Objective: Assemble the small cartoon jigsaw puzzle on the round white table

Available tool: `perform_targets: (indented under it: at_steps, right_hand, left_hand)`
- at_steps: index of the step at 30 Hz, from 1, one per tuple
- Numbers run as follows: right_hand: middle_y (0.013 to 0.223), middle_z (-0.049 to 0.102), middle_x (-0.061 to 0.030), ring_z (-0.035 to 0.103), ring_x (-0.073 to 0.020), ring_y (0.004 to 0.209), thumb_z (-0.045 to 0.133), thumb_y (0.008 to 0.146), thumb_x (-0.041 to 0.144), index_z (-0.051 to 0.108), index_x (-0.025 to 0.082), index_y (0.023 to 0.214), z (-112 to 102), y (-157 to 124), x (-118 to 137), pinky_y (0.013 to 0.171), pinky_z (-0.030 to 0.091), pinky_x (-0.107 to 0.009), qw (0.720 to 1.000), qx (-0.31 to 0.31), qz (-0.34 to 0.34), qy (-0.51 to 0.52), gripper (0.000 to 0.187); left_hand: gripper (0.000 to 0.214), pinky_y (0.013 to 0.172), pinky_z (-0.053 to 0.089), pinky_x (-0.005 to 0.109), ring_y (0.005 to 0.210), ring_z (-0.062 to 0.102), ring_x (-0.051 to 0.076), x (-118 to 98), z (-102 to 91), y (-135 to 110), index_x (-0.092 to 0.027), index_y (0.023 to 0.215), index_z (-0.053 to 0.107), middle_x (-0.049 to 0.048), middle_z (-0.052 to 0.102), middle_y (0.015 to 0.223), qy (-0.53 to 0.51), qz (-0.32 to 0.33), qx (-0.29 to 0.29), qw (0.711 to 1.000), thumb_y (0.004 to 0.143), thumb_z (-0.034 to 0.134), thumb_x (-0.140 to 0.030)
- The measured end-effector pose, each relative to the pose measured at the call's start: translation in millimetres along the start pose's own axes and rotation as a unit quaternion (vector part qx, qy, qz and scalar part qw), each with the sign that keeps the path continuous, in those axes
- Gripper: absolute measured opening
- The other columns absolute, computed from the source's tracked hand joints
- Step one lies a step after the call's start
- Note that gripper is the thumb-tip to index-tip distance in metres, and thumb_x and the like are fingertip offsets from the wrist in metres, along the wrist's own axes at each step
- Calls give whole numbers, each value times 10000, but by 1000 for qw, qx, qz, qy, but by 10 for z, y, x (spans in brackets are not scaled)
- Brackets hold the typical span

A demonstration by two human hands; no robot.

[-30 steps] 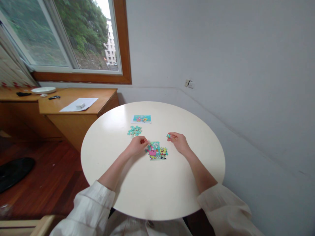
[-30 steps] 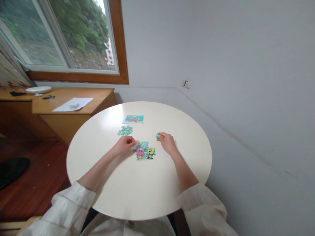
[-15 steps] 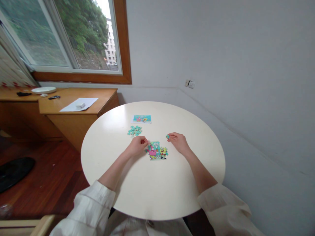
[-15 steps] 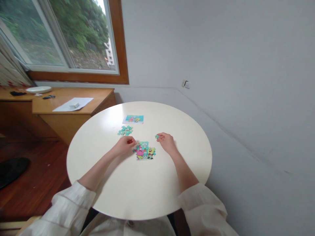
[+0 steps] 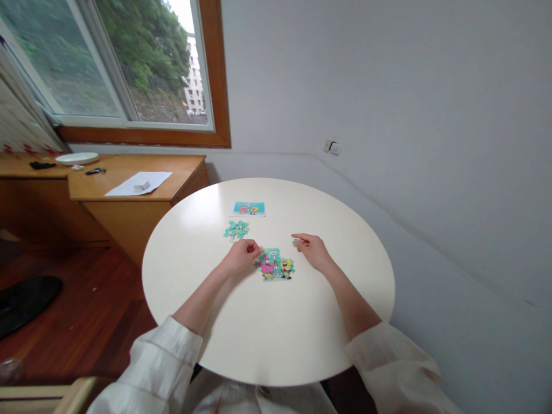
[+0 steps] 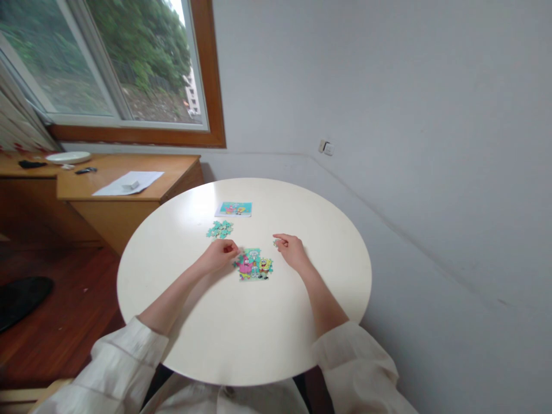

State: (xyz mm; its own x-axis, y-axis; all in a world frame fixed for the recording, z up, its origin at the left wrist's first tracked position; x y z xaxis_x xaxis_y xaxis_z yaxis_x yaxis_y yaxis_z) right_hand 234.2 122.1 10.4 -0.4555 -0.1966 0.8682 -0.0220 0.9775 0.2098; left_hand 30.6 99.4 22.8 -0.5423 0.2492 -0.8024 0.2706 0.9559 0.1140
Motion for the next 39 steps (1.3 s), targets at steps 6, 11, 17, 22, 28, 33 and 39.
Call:
perform_targets:
  at_steps: [6, 11, 17, 22, 28, 33, 39]
  right_hand:
    - [589, 610, -6, 576, -121, 546, 546, 670, 221, 627, 163, 753, 29, 5, -37, 557, 456, -240, 1000, 10, 20, 15, 129]
    - [573, 610, -11, 587, -129, 542, 581, 647, 251, 577, 159, 680, -10, 8, -62, 563, 465, -254, 998, -5, 33, 47, 97]
    - [595, 612, -13, 571, -120, 565, 604, 616, 257, 583, 157, 660, 10, 38, -69, 560, 464, -241, 999, 6, 13, 48, 111]
    - [622, 607, -1, 564, -112, 581, 557, 656, 238, 636, 165, 780, 9, 30, -17, 570, 444, -227, 1000, 14, -17, 15, 164]
    - [670, 646, -27, 582, -133, 624, 566, 653, 236, 654, 164, 755, 37, 21, -32, 606, 455, -249, 999, 30, 1, 18, 153]
    - [653, 629, -19, 594, -127, 587, 592, 631, 233, 615, 163, 741, 26, 15, -89, 537, 456, -229, 999, 16, 31, 42, 133]
    - [568, 615, -8, 585, -125, 528, 636, 611, 276, 580, 160, 660, 53, 1, -58, 531, 465, -242, 998, 17, 32, 48, 138]
  left_hand:
    - [178, 557, 384, 242, 567, 494, 122, -102, 34, -17, -142, 632, 573, 3, 561, 591, 25, 30, 16, 999, 712, 518, -291]
    - [261, 901, 407, 326, 981, 548, 198, -348, 102, -108, -160, 921, 629, 99, 598, 1052, 35, 146, 27, 988, 714, 599, -316]
    - [686, 1052, 263, 418, 1279, 317, 285, -344, 360, -227, -154, 1275, 435, 171, 326, 1393, 98, 160, 127, 974, 696, 621, -472]
    - [803, 1078, 102, 494, 1304, 263, 293, -314, 469, -272, -194, 1313, 377, 171, 329, 1391, 173, 173, 166, 955, 644, 635, -555]
    - [705, 1070, 111, 501, 1290, 292, 280, -240, 433, -217, -191, 1296, 400, 169, 350, 1378, 214, 155, 148, 953, 705, 585, -527]
    - [591, 1060, 159, 494, 1263, 339, 276, -240, 391, -186, -178, 1247, 454, 169, 389, 1354, 227, 145, 129, 954, 748, 557, -478]
    - [537, 1064, 158, 488, 1255, 357, 262, -230, 347, -166, -190, 1211, 479, 155, 413, 1341, 236, 123, 105, 958, 752, 556, -458]
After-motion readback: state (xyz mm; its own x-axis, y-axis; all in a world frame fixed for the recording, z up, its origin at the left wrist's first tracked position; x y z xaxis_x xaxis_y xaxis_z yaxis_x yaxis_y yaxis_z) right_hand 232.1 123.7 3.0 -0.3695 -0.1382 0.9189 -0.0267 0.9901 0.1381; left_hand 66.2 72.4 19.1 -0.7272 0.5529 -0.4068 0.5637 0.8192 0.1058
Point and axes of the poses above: each hand's wrist, its own y-axis towards the middle knuckle, its own z-axis out of the palm, x = y × z, the point moved 10 cm from there along y, towards the middle knuckle
